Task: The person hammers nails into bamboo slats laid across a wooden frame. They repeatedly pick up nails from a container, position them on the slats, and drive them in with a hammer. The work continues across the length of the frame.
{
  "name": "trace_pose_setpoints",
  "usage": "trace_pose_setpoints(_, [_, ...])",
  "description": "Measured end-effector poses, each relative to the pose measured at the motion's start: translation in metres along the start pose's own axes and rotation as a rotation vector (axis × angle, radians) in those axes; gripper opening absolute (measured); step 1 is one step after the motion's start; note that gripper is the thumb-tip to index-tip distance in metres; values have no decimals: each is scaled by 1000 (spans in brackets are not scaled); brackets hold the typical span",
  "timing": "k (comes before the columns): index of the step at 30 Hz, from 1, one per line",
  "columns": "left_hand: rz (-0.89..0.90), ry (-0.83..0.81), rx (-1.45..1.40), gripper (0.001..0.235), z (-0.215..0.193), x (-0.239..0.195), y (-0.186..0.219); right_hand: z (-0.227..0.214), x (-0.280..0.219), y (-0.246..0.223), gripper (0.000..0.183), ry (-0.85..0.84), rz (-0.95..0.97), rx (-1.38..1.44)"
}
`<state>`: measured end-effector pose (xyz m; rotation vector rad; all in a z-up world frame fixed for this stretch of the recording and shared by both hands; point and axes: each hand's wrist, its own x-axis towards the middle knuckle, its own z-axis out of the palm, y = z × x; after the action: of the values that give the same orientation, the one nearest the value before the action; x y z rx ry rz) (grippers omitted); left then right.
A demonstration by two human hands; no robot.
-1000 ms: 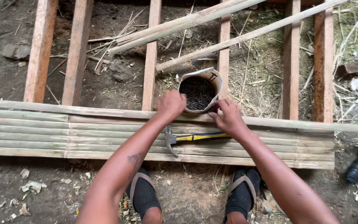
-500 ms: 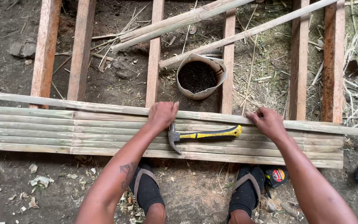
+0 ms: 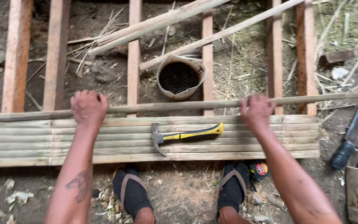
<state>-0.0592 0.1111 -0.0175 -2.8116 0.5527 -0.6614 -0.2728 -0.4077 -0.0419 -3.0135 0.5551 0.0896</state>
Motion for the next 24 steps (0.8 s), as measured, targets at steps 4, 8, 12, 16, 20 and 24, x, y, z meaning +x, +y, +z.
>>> trace_pose_setpoints(4, [39, -471, -343, 34, -17, 13, 47, 0, -6, -42, 38, -266, 37, 235])
trace_pose_setpoints(8, [412, -447, -621, 26, -44, 37, 120, -34, -22, -99, 31, -167, -215, 350])
trace_pose_setpoints(12, [872, -363, -662, 19, -91, 58, 176, -56, -56, -151, 55, -493, -584, 249])
trace_pose_setpoints(16, [986, -578, -556, 20, -127, 79, 229, -69, -61, -139, 41, -465, -526, 159])
trace_pose_setpoints(20, [551, -591, -818, 27, -130, 91, 306, -91, -61, -31, 30, -538, -219, 156])
trace_pose_setpoints(24, [72, -370, -1117, 30, -104, 74, 396, -91, -98, 92, 36, -301, 199, 476])
